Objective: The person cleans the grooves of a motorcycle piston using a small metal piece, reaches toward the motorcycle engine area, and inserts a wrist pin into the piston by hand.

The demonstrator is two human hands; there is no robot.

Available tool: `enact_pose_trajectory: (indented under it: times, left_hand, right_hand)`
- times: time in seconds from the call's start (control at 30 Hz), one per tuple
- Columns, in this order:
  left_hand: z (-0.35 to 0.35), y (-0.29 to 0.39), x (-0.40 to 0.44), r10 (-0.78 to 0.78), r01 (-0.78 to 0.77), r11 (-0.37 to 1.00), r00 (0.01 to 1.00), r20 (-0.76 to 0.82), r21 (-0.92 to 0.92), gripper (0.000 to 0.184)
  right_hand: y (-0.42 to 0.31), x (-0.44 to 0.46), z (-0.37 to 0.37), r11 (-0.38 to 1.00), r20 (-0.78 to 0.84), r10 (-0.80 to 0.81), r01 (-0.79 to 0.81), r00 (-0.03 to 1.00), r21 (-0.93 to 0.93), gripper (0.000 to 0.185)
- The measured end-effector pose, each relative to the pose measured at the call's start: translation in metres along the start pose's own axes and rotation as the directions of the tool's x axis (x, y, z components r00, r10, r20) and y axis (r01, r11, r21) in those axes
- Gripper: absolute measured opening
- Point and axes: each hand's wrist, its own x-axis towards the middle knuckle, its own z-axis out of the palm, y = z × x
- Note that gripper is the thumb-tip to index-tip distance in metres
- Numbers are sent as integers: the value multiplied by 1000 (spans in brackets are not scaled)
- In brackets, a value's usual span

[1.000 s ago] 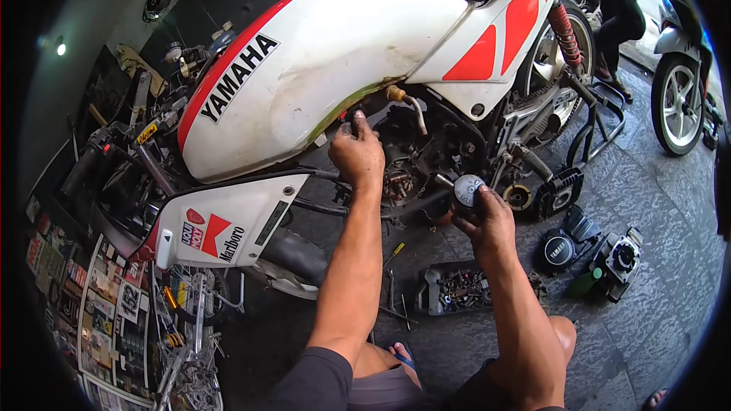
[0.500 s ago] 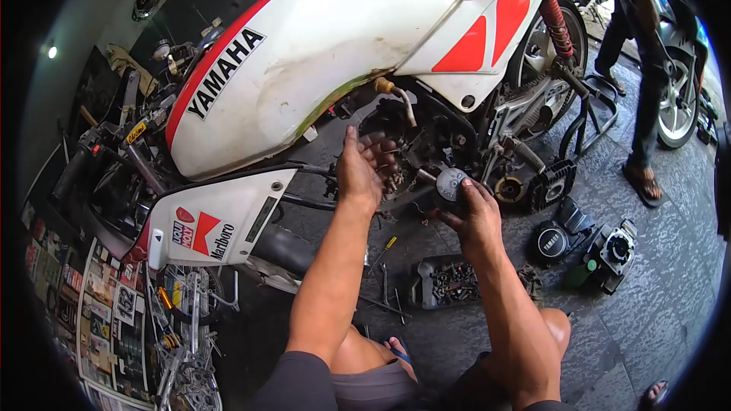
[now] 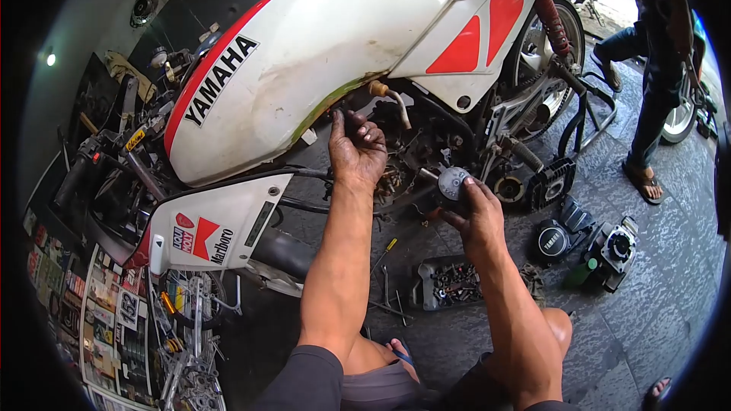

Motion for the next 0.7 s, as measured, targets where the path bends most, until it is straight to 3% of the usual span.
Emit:
enact_pose_trajectory:
  times: [0.07, 0.13, 0.17, 0.23, 0.27, 0.33, 0.4, 0.43, 0.47, 0.53, 0.57, 0.67, 0.7]
  left_hand:
    - [1, -1, -2, -9, 9, 1000, 1000, 3, 8, 34]
    - [3, -5, -13, 69, -59, 976, 997, -38, 211, 34]
    - [1, -8, -22, 67, -57, 977, 997, -40, 207, 34]
    - [-13, -16, -46, -3, 51, 693, 998, -68, 719, 33]
    - [-23, -22, -59, -9, 59, 695, 997, -73, 717, 33]
    - [-45, -35, -87, 70, 48, 285, 995, -71, 957, 37]
    - [-60, -43, -116, 29, 31, 275, 999, -40, 961, 42]
    - [-69, -44, -122, -94, -17, 357, 994, 54, 934, 43]
    - [-78, -46, -129, -92, -12, 358, 995, 49, 934, 43]
    - [-72, -50, -146, -139, -9, 487, 986, 88, 873, 48]
    - [-64, -51, -154, -98, -99, 468, 982, 163, 878, 49]
    - [-64, -43, -165, -97, -81, 548, 982, 160, 833, 50]
    - [-60, -41, -167, -94, -154, 514, 968, 234, 844, 54]
  right_hand:
    - [0, 0, 1, 1000, -12, 7, -7, 1000, -14, 57]
    - [0, -2, 3, 1000, -3, 15, -15, 1000, -19, 57]
    - [0, -3, 4, 999, 7, 25, -25, 1000, -28, 57]
    - [5, -1, 0, 999, 22, 21, -20, 1000, -47, 57]
    - [7, 0, -2, 998, 40, 17, -15, 999, -60, 57]
    - [8, -5, -1, 996, 50, 28, -24, 998, -82, 56]
    - [14, -9, 0, 997, 130, 22, -12, 991, -75, 54]
    - [10, -20, 7, 996, 143, 25, -12, 989, -90, 53]
    - [12, -25, 9, 996, 142, 31, -18, 989, -92, 53]
    - [19, -34, 12, 994, 221, 44, -20, 974, -109, 51]
    - [20, -40, 14, 998, 256, 38, -22, 966, -62, 51]
    - [18, -53, 16, 997, 289, 43, -21, 956, -78, 51]
    - [21, -56, 16, 999, 334, 19, -9, 943, -31, 53]
